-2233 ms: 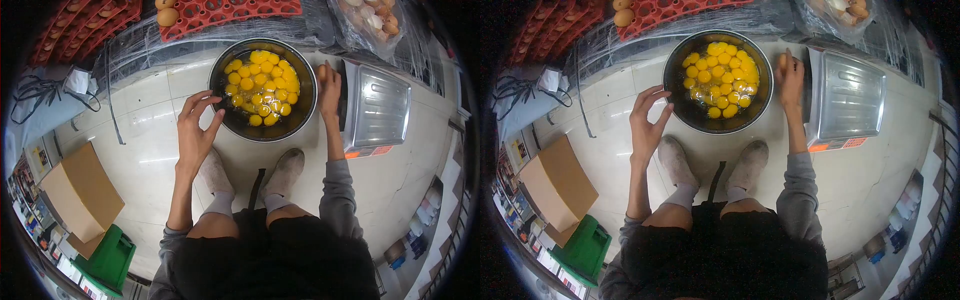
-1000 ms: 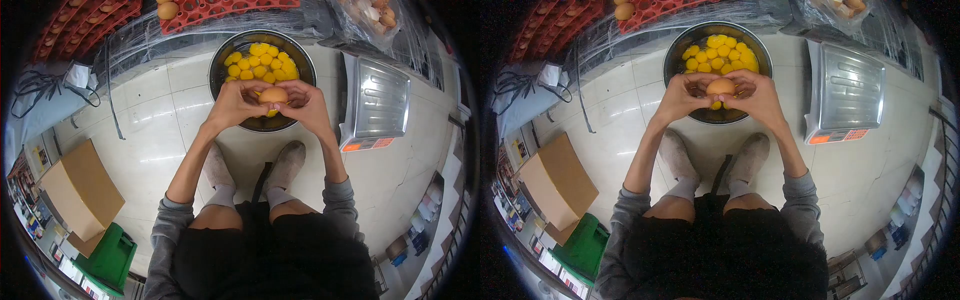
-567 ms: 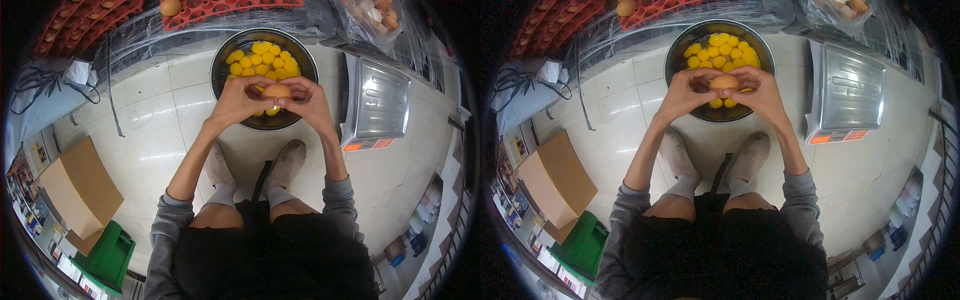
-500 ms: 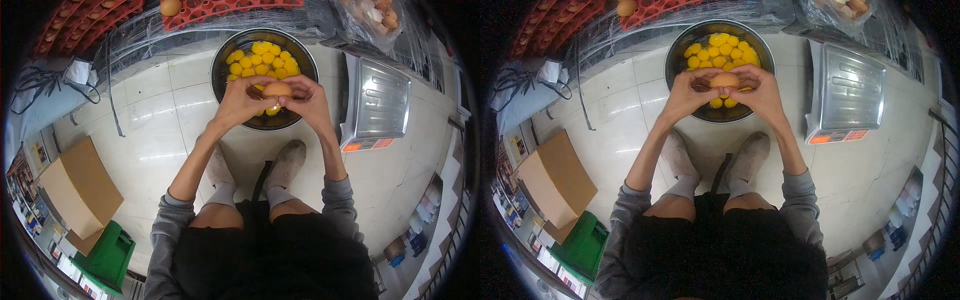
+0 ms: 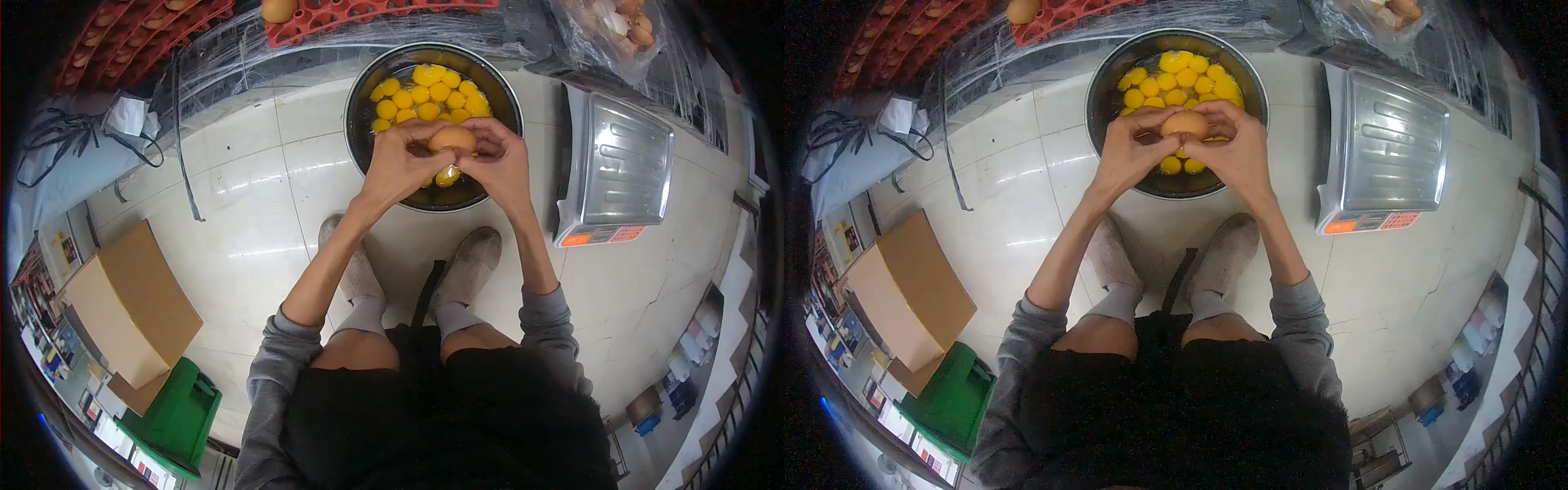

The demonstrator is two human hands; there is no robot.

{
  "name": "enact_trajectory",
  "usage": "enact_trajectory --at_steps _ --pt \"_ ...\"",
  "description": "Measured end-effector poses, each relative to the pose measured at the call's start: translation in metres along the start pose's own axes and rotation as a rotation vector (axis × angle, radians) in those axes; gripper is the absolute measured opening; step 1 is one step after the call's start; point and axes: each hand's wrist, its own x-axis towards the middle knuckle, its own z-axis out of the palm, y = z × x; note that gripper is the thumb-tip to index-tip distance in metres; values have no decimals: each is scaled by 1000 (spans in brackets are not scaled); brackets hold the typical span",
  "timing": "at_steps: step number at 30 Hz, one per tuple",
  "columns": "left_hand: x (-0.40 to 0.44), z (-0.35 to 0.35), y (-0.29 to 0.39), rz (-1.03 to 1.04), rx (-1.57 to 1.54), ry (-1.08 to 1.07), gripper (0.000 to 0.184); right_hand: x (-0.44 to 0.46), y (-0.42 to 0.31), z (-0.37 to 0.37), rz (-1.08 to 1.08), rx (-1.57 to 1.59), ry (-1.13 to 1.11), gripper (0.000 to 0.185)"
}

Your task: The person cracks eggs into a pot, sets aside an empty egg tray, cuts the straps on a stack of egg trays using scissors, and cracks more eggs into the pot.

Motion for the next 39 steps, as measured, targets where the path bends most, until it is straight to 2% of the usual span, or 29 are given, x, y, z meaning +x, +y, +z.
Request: enact_trajectory --at_steps 8,10,12,14,16,21,23,31,39 --pt "7 0 -9 51 13 86 39 0 -5 8 -31 -208 53 41" --pt "8 -3 -7 60 35 83 39 4 4 6 -29 -30 27 40" --pt "8 -7 -4 69 57 81 39 7 8 2 -25 -1 -17 39" --pt "10 -13 -4 -7 58 -44 36 10 12 -2 -22 26 -61 38" --pt "13 -16 -11 -2 30 -27 36 11 15 -5 59 174 -109 39" --pt "17 -23 -10 -17 -21 -57 36 15 9 -8 58 157 -140 40" --pt "17 -25 -7 -106 -77 -81 37 16 8 -10 88 190 -142 41" --pt "19 -31 -8 -66 -124 -135 36 20 7 -11 150 339 -164 40" --pt "18 -21 -11 -66 -77 -92 41 15 -1 -1 151 229 -76 38"
